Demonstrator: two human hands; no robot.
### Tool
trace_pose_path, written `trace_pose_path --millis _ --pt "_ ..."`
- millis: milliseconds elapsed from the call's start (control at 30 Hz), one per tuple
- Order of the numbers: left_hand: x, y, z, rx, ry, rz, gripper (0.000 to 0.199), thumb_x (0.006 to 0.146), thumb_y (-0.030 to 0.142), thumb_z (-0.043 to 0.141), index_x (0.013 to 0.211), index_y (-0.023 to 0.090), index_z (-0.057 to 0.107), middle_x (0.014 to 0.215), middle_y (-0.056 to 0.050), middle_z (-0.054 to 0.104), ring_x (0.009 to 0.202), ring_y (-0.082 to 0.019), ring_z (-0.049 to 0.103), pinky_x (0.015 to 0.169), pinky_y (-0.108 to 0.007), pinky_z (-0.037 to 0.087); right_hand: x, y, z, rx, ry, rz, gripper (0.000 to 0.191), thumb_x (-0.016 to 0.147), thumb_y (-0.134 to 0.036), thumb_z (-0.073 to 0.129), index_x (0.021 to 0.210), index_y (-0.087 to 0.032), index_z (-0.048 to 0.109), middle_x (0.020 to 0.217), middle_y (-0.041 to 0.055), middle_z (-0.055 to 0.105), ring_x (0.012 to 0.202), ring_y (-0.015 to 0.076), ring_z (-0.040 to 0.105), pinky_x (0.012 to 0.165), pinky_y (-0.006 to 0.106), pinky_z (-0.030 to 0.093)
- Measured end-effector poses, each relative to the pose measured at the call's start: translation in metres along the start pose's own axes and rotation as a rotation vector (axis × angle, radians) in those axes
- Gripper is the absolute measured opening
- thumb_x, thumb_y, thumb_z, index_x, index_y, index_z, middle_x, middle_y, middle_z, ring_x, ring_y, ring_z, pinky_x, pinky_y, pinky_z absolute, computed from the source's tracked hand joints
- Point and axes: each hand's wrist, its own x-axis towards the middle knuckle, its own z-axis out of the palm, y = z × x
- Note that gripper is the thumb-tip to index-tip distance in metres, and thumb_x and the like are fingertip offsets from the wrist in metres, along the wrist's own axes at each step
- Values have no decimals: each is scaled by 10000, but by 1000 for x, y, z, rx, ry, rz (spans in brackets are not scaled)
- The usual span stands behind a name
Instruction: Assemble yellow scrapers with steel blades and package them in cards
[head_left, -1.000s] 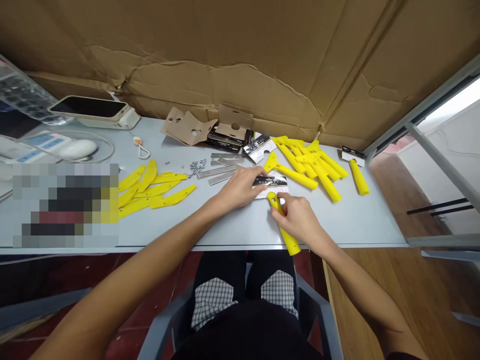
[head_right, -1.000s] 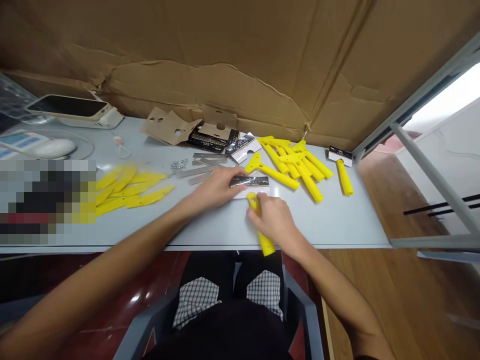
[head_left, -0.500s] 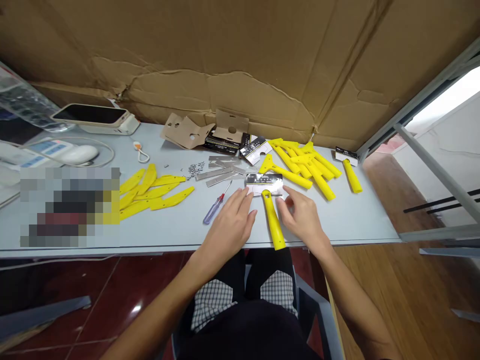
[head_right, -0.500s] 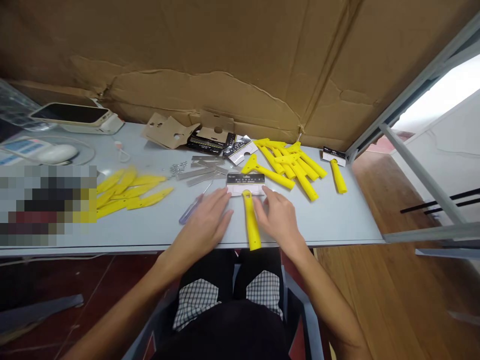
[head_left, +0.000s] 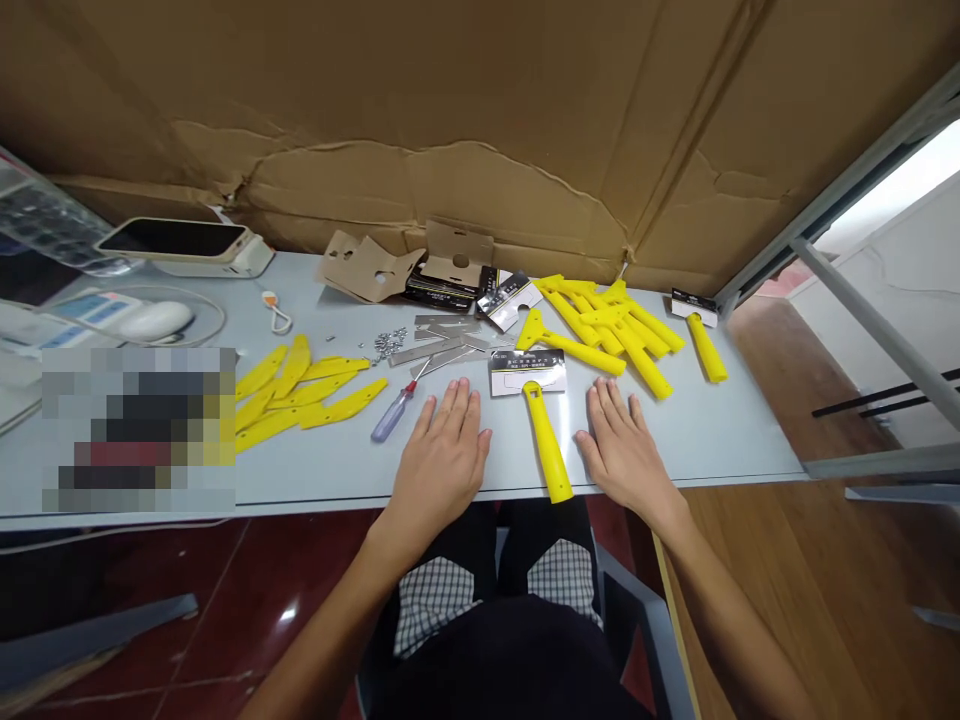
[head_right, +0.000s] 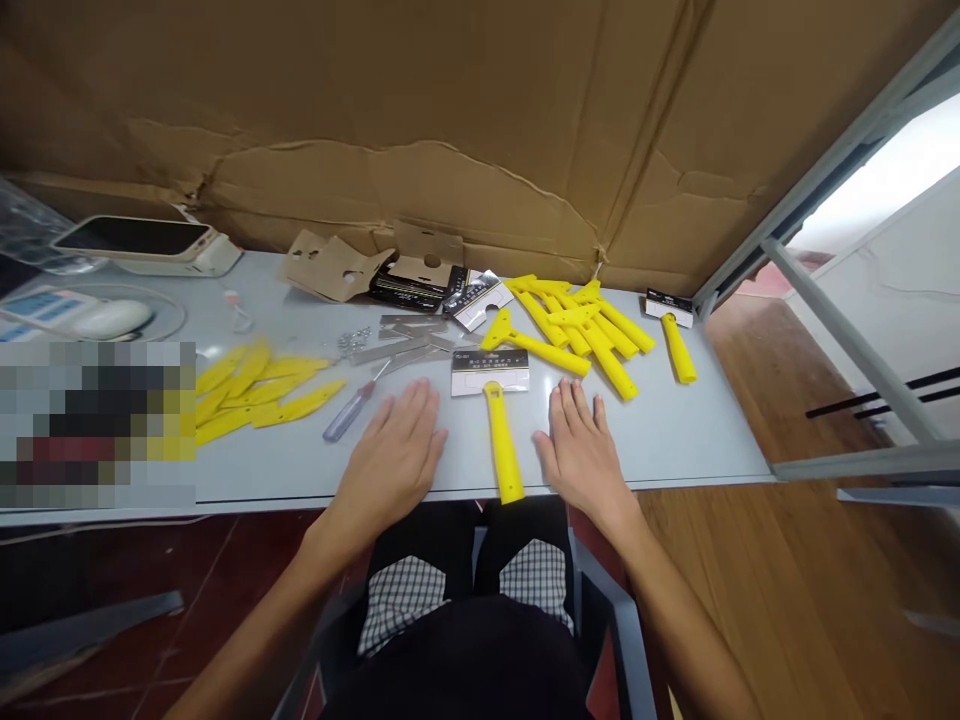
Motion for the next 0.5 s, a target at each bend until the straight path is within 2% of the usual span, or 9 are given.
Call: trace_pose_path --millis 100,233,400,500 --pt "-1 2 0 -2 1 1 641 1125 338 270 1598 -46 471 1737 -281 339 1650 -400 309 1346 -608 257 1 -5 1 6 14 -27 692 1146 -411 261 1708 -12 325 1799 212 240 1699 342 192 1375 612 174" --pt "-1 4 0 -8 8 -10 625 1116 333 305 1621 0 461 1745 -248 344 1657 -389 297 1348 -623 250 1 -3 3 10 42 -39 698 1138 -414 300 1750 -83 248 1795 193 272 1692 344 219 1365 630 197" --pt "-1 5 1 -11 11 -25 616 1117 335 316 1627 20 458 1746 -234 355 1662 -376 286 1356 -609 236 1 -2 6 -12 45 -32 708 1140 -427 295 1746 -66 251 1789 197 279 1692 343 216 1366 629 192" --pt "-1 5 1 -24 11 -27 615 1116 334 321 1632 26 454 1745 -231 363 1659 -372 296 1359 -596 234 1 -3 7 -13 61 -32 718 1139 -427 298 1763 -89 191 1789 190 283 1691 337 223 1363 633 200"
